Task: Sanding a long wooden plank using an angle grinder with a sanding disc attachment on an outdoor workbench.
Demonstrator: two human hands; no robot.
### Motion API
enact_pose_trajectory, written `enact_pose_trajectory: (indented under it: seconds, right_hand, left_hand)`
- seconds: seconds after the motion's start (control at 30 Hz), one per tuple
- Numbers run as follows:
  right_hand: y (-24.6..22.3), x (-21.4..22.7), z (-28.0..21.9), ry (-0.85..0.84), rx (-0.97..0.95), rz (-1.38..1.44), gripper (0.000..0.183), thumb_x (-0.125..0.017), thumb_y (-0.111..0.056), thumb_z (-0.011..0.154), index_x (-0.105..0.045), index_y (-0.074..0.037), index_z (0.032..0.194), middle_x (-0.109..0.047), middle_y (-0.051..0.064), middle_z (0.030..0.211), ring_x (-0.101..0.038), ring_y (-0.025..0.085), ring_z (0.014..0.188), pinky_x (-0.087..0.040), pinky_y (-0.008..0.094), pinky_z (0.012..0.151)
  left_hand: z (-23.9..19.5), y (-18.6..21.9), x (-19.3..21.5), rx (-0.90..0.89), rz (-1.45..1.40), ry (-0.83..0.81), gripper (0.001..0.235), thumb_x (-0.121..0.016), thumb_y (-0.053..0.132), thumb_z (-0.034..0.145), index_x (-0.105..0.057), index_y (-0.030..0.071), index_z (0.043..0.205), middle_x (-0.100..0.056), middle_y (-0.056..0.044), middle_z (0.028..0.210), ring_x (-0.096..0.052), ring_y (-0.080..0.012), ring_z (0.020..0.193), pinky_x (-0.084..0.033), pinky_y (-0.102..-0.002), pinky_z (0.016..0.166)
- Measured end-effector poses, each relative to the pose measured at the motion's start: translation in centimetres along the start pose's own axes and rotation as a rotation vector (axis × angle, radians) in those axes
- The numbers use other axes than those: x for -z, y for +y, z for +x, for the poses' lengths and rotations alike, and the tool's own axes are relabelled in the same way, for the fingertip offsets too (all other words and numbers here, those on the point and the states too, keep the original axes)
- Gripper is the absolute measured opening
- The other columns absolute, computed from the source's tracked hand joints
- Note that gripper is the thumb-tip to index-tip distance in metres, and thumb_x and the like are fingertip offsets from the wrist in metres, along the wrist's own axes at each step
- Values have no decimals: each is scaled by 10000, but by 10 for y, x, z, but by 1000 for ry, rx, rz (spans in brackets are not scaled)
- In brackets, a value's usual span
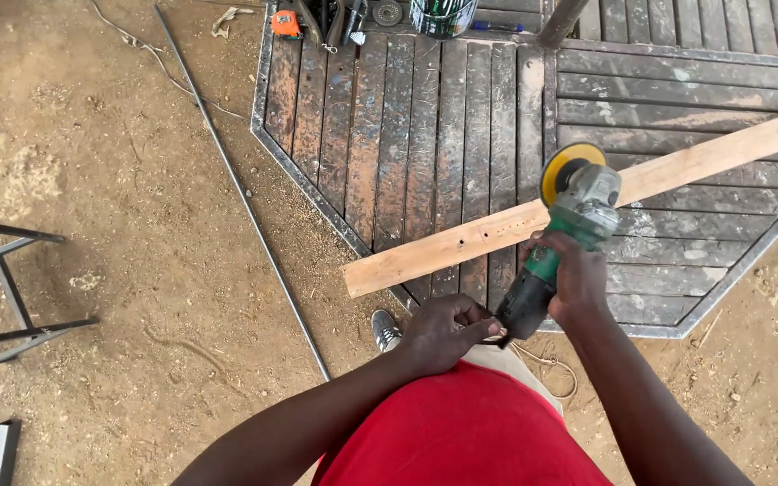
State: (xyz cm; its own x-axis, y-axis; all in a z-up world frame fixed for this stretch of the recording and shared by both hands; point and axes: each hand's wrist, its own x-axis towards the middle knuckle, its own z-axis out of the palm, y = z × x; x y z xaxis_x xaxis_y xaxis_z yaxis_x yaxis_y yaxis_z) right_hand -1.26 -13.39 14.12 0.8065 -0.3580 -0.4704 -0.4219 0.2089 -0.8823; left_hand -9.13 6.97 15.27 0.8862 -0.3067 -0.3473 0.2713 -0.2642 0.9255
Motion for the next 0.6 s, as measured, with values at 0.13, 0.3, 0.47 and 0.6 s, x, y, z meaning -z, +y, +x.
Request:
enact_pose_trajectory:
  seconds: [0.13, 0.3, 0.47, 0.6]
  right_hand:
    - [10, 26, 17, -101, 114, -404, 531, -871, -354, 813, -638, 8, 1125, -630, 185, 859, -636, 391, 848, -469, 546, 751]
    - [16, 48, 44, -202, 41, -862, 654, -935, -302, 617, -681, 70, 1091, -684, 299, 941, -660, 498, 974, -470, 573, 854]
    - [50, 69, 77, -264, -14, -974, 628, -927, -357, 638, -698, 17, 1087, -726, 259, 928, -698, 466, 955, -502, 530, 828]
    - [84, 82, 108, -256, -43, -1082, 639, -947, -463, 626, -716, -33, 1039, -754, 206, 885, -727, 420, 911, -530, 486, 792]
  left_hand:
    - [7, -29, -2, 134, -35, 89, 198, -748, 324, 898, -745, 131, 857, -693, -100, 762, -684, -232, 808, -541, -358, 742]
    - [14, -94, 13, 536, -72, 427, 233, -700, 389, 920, -778, 177, 977, -782, -93, 906, -731, -294, 995, -526, -409, 870]
    - [21, -160, 43, 609, 60, 780, 398, -621, 447, 982, -663, 137, 1228, -711, -194, 1180, -656, -387, 1185, -505, -519, 1026]
    - [30, -173, 64, 480, -30, 832, 497, -515, 458, 1067, -563, 93, 1400, -630, -260, 1338, -607, -434, 1266, -468, -584, 1084]
